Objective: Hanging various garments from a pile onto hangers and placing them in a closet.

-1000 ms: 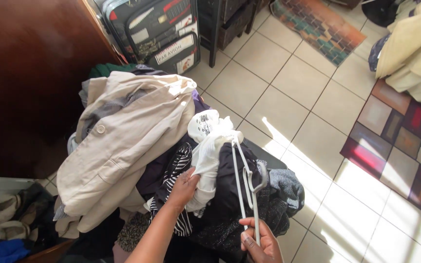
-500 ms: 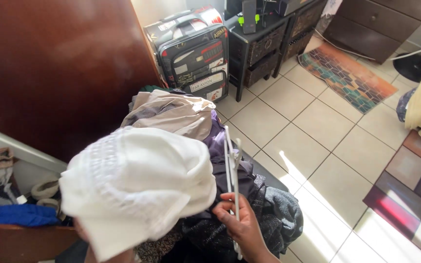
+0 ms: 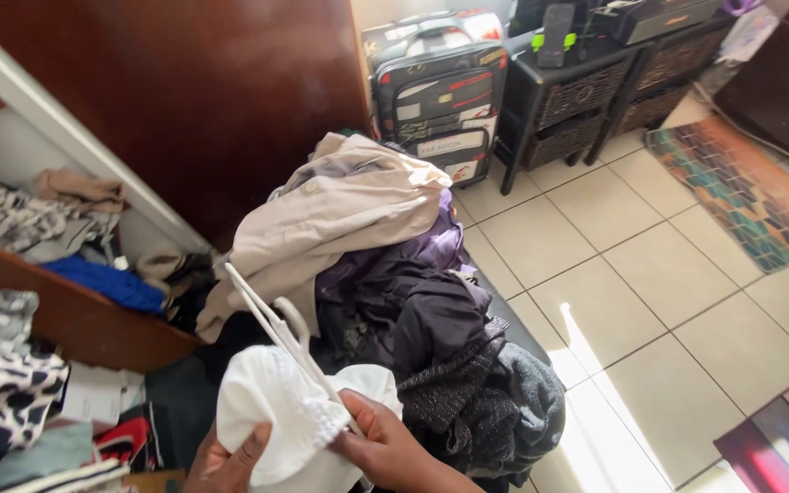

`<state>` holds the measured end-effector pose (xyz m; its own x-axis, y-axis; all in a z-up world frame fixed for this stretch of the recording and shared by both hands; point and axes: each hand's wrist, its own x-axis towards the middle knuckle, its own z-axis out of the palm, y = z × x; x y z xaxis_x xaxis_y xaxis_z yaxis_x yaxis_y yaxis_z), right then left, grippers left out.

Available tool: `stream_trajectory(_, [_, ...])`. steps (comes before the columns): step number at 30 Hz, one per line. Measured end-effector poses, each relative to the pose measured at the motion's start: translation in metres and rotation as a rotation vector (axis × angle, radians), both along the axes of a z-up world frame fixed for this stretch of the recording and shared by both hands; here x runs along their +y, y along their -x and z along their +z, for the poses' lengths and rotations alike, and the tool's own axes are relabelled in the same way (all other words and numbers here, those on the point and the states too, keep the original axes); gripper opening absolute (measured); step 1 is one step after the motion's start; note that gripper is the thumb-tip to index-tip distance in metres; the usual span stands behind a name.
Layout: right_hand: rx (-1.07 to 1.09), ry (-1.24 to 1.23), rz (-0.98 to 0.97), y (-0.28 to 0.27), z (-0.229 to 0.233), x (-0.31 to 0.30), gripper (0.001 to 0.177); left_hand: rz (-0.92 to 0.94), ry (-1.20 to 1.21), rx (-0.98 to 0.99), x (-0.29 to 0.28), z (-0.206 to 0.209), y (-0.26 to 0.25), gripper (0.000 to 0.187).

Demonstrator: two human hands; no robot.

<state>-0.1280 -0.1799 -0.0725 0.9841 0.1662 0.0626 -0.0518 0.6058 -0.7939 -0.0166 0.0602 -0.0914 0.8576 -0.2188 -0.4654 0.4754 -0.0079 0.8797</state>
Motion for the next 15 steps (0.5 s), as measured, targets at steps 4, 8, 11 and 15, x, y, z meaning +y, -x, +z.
stream_trajectory(4, [0.050,0.070,-0.017,0.009,0.001,-0.007,0.033,-0.015,0.019,-0.164,0.019,0.023,0.043,0.056])
stream_trajectory(8, [0.194,0.014,-0.090,0.013,0.037,-0.017,0.030,-0.535,-0.628,-0.128,0.045,0.007,0.047,0.059])
stream_trajectory(11, [0.190,0.055,-0.121,0.011,0.020,-0.018,0.025,-0.707,-0.792,-0.167,0.043,-0.038,0.057,0.070])
stream_trajectory(15, [0.131,0.169,-0.187,0.022,0.023,-0.040,0.020,-0.770,-0.566,-0.801,-0.003,-0.015,0.081,0.064])
